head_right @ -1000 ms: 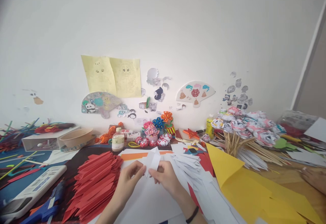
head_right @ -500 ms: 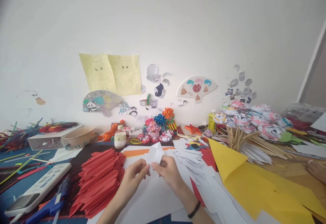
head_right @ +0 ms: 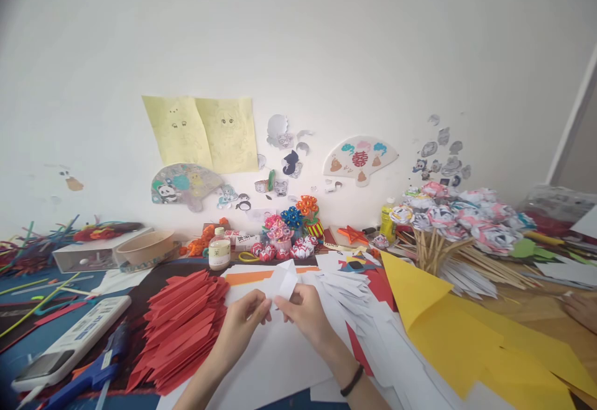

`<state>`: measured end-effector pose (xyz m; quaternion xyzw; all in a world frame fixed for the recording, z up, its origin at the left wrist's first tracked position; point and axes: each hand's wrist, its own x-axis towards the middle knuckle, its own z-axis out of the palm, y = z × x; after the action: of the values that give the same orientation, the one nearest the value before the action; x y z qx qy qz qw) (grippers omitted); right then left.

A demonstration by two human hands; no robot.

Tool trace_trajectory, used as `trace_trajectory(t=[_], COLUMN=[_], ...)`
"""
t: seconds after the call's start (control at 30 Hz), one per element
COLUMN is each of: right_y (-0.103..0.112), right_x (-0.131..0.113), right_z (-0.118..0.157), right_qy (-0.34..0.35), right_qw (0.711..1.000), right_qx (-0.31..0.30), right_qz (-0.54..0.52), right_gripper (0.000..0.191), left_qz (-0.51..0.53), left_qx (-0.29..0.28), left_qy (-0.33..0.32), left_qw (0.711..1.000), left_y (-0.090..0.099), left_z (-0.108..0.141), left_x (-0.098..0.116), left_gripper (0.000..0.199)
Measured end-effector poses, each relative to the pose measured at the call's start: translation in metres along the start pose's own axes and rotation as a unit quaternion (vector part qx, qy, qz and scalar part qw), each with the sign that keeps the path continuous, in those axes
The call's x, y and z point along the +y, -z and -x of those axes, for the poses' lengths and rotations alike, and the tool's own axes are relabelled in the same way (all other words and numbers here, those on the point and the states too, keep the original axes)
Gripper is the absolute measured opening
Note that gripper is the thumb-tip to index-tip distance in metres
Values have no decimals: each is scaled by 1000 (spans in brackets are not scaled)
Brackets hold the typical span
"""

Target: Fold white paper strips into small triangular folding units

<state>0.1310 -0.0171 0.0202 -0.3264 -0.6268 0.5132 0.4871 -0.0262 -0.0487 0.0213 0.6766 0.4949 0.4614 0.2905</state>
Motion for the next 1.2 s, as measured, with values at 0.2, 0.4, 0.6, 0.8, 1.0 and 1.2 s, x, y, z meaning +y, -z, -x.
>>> trace_trajectory(t=[0.2, 0.4, 0.6, 0.8, 1.0, 1.2], right_y=[1, 0, 7, 25, 37, 53], right_x=[1, 9, 15, 16, 23, 7], right_z=[0, -2, -6, -16, -21, -15], right_qy=[-14, -15, -32, 7, -50, -118], right_qw=[1000, 1000, 998, 997, 997, 988], right_qx=[7, -5, -50, 6, 3, -95], right_qz=[3, -13, -9, 76, 52, 20], right_gripper=[24, 26, 35, 37, 37, 58], left_qz=[-12, 20, 14, -54, -75, -115], left_qx=[-3, -1, 44, 28, 5, -25], left_qy=[-45, -33, -51, -25, -7, -10], left_qw=[999, 999, 998, 998, 997, 993], left_y=[3, 5, 11, 16, 18, 22], left_z=[2, 0, -3, -9, -13, -18], left_x=[2, -1, -8, -23, -26, -13], left_gripper=[30, 26, 24, 24, 25, 23])
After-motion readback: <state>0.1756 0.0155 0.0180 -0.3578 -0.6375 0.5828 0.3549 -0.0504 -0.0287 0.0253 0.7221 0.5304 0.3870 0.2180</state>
